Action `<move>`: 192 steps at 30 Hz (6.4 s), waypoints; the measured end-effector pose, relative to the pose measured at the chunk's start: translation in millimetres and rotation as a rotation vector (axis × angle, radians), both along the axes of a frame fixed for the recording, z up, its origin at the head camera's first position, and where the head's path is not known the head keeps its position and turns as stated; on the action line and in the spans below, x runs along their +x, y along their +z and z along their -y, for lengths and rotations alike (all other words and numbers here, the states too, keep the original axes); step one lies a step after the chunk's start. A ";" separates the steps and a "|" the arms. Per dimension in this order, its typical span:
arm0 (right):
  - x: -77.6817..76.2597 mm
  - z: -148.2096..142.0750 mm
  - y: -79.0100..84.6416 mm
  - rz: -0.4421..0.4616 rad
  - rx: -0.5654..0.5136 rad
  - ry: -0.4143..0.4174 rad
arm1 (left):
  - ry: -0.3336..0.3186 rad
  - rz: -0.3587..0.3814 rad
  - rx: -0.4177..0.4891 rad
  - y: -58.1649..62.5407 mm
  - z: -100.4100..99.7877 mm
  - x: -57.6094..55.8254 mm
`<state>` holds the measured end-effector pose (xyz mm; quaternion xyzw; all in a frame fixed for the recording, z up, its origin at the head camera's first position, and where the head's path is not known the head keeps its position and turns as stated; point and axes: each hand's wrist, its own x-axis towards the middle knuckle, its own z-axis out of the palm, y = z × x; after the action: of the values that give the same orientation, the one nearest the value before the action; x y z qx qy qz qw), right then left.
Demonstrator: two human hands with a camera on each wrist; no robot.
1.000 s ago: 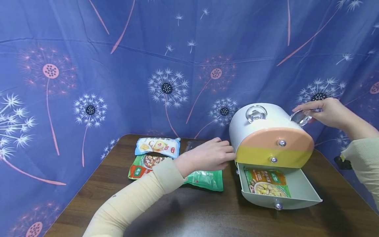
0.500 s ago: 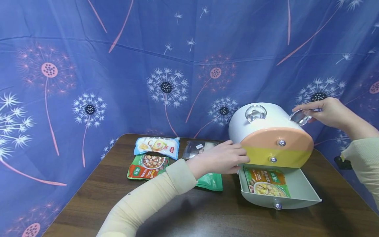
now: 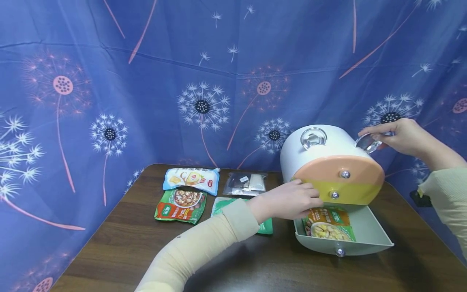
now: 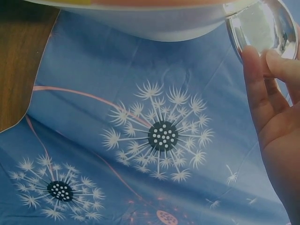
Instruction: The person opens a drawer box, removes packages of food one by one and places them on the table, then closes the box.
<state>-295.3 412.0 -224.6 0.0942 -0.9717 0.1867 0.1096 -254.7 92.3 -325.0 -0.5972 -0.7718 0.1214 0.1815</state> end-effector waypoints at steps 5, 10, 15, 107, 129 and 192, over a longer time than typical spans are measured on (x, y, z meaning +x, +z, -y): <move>-0.5 2.3 0.9 0.011 0.002 -0.010 | 0.002 0.045 -0.026 -6.3 -12.0 1.6; -0.9 3.4 2.2 0.022 0.000 -0.015 | 0.012 0.073 -0.076 -11.5 -24.6 1.7; -1.5 4.3 1.5 0.004 0.004 -0.009 | 0.041 0.090 -0.133 -20.6 -36.9 2.5; 13.1 7.2 -0.6 0.021 0.004 -0.039 | 0.080 0.035 -0.129 -47.9 -70.0 24.6; 15.6 9.7 1.1 0.015 -0.005 -0.043 | 0.099 0.026 -0.063 -15.6 -54.7 40.8; 15.3 10.5 -1.5 -0.002 -0.054 -0.048 | -0.028 -0.260 0.345 17.6 49.1 76.8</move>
<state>-280.0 401.6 -226.1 0.0682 -0.9682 0.2103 0.1175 -177.9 43.2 -307.4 -0.5473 -0.7429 0.0610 0.3805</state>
